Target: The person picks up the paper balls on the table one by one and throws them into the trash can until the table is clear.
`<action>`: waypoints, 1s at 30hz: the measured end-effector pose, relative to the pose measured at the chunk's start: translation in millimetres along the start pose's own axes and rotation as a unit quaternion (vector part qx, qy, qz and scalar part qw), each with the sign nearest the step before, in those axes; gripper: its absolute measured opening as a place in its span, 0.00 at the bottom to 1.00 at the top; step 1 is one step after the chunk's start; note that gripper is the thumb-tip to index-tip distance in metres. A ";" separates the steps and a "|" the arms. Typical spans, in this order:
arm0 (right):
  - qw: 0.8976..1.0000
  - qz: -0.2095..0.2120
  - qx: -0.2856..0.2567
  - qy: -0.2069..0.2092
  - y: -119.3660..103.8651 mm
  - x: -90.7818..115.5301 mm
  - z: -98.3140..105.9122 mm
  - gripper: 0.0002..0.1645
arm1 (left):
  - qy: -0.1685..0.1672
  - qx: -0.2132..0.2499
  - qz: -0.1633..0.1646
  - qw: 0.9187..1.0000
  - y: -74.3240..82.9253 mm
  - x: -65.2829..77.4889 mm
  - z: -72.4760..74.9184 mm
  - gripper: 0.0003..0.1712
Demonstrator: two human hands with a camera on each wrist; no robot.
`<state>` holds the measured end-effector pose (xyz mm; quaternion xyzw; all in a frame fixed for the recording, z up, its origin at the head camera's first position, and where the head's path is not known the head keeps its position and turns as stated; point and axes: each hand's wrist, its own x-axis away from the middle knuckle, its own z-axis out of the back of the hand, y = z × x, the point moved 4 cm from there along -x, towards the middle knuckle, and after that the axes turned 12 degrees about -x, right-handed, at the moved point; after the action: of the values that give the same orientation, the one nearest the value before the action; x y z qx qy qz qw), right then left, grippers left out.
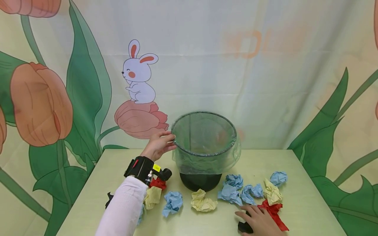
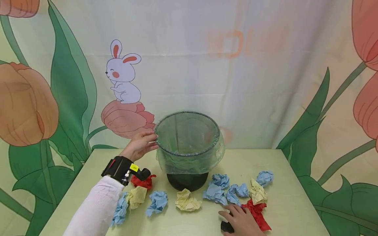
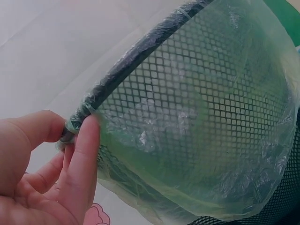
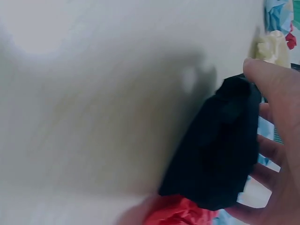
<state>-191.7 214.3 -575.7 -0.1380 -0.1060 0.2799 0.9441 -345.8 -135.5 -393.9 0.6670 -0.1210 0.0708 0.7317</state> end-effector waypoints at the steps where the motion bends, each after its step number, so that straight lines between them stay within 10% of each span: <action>1: 1.000 -0.002 -0.003 -0.002 1.5 0.0 -2.4 0.39 | 0.000 0.000 0.001 1.000 -0.3 0.0 0.1 0.27; 13: 1.000 0.008 -0.013 0.013 11.2 -4.1 -26.2 0.45 | 0.000 0.000 0.007 1.000 0.5 0.4 0.3 0.28; 30: 0.998 0.004 -0.026 0.058 13.8 -21.0 -26.0 0.23 | -0.006 0.002 0.004 1.000 2.5 4.6 -0.3 0.28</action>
<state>-208.6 208.5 -607.1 -0.1786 -0.0578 0.2723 0.9437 -342.1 -135.3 -390.3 0.6686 -0.1277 0.0695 0.7292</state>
